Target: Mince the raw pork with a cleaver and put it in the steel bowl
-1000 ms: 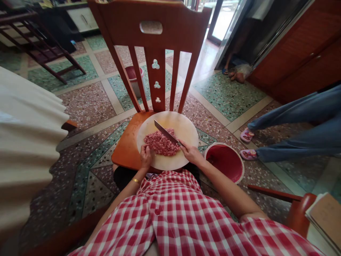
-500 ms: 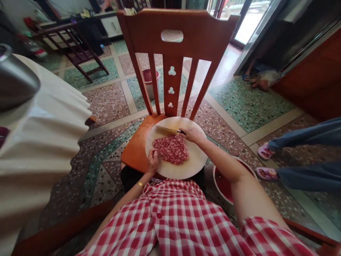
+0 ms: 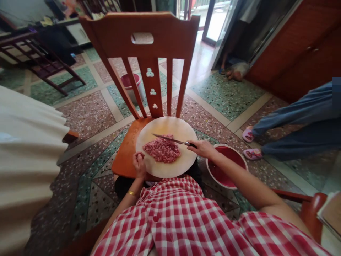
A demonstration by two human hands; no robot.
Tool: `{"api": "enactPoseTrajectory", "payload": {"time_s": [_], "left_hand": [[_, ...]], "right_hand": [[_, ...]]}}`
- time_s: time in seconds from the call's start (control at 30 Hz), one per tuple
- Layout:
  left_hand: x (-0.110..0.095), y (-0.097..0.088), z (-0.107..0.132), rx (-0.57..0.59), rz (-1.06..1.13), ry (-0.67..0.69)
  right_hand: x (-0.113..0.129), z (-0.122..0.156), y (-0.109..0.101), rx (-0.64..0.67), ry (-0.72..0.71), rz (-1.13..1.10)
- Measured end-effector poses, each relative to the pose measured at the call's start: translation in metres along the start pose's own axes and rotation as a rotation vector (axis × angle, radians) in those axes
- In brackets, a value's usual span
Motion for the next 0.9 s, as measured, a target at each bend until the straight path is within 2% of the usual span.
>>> {"api": "enactPoseTrajectory", "payload": {"time_s": [0.1, 0.2, 0.3, 0.43, 0.53, 0.63, 0.73, 0.83, 0.9], "left_hand": [[0.004, 0.007, -0.012, 0.004, -0.002, 0.005], [0.007, 0.015, -0.018, 0.001, -0.062, 0.012], [0.007, 0.019, -0.021, 0.012, -0.119, 0.048], [0.008, 0.02, -0.023, 0.051, -0.151, 0.026], [0.005, 0.019, -0.023, 0.053, -0.167, -0.007], [0.003, 0.017, -0.024, 0.046, -0.18, -0.016], [0.004, 0.012, -0.023, 0.024, -0.158, -0.008], [0.001, 0.008, -0.017, -0.042, -0.084, 0.051], [-0.01, 0.013, -0.014, 0.058, -0.021, 0.098]], "right_hand": [[-0.016, 0.024, 0.026, -0.126, 0.232, -0.434], [-0.026, 0.029, 0.048, -0.087, 0.409, -0.745], [-0.032, 0.019, 0.057, -0.001, 0.473, -0.898], [-0.026, -0.005, 0.061, 0.136, 0.467, -0.977], [-0.01, -0.018, 0.055, 0.198, 0.378, -0.837], [0.012, -0.018, 0.042, 0.125, 0.223, -0.463], [0.038, -0.003, 0.037, 0.034, 0.133, -0.096], [0.057, 0.02, 0.048, 0.018, 0.102, 0.065], [0.063, 0.034, 0.056, -0.003, 0.115, 0.069]]}}
Point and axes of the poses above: each hand's wrist, its own z-axis away from the middle knuckle, its own y-axis out of the palm, x = y × z, the point moved 3 cm from there along -z, towards the middle knuckle, and after that the axes turned 6 degrees about x, right-handed, at the moved point
